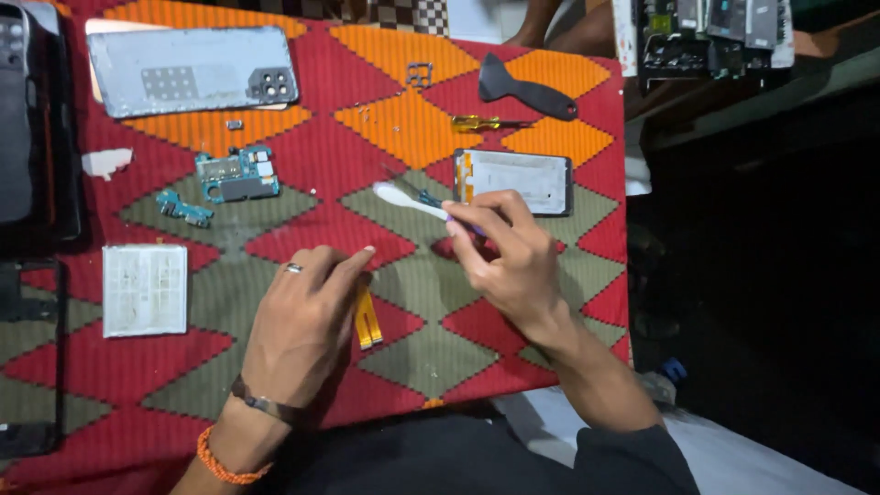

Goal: Cleaning and assembling smartphone components using a toothbrush and screwdriver.

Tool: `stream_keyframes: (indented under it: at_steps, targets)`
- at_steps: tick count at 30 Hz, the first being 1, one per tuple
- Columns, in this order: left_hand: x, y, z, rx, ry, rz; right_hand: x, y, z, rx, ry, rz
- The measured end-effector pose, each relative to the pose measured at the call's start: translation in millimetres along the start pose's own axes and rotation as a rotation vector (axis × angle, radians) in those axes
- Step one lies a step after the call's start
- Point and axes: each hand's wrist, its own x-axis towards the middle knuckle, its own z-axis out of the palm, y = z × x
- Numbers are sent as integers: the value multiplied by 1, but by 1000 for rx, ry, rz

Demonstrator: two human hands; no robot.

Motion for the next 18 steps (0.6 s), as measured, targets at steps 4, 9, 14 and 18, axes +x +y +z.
stream_keyframes:
  at_steps: [4, 9, 14, 18]
  targets:
    - [4, -4, -11, -464, 148, -184, -1, -2, 0, 89, 59, 26]
    - [5, 7, -18, -683, 251, -551, -8, -4, 2, 175, 124, 13]
    - [-10, 24, 15, -1515, 500, -968, -27, 1, 17, 253, 125, -169]
    - [-20, 31, 47, -1761, 611, -1080, -23, -7, 18, 285, 53, -281]
